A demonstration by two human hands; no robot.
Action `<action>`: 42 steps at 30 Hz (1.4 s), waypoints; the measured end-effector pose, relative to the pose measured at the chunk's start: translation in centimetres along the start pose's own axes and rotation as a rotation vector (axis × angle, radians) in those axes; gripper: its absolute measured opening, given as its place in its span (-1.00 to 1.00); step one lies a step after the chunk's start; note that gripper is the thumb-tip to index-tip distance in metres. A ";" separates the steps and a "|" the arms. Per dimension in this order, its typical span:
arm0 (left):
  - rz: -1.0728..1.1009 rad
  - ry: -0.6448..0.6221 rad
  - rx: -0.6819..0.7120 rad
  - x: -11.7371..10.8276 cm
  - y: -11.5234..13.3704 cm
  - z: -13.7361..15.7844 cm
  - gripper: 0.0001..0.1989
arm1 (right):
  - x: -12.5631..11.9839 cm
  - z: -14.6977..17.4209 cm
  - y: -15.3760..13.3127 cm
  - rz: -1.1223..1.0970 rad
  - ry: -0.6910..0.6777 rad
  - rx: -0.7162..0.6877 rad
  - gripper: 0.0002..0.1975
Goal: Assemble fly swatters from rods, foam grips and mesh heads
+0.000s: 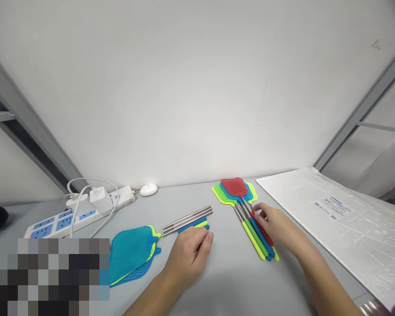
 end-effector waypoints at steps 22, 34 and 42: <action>-0.240 -0.176 0.130 1.0 1.3 0.2 -0.69 | -0.1 0.0 -2.7 0.314 -0.004 -0.030 -0.73; -0.709 -0.162 0.256 2.3 3.6 1.8 -0.73 | 7.9 -5.8 -16.9 0.369 -0.289 -0.804 -0.82; -0.732 -0.206 0.271 2.7 3.4 2.2 -0.73 | 10.2 -6.8 -17.5 0.462 -0.276 -0.910 -0.87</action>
Point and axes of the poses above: each hand's wrist, its own z-axis away from the middle knuckle, its own x-axis out of the palm, y = z × x, the point moved 4 cm from there along -z, towards the middle knuckle, and after that the axes turned 4 degrees about y, right-handed, at the moved point
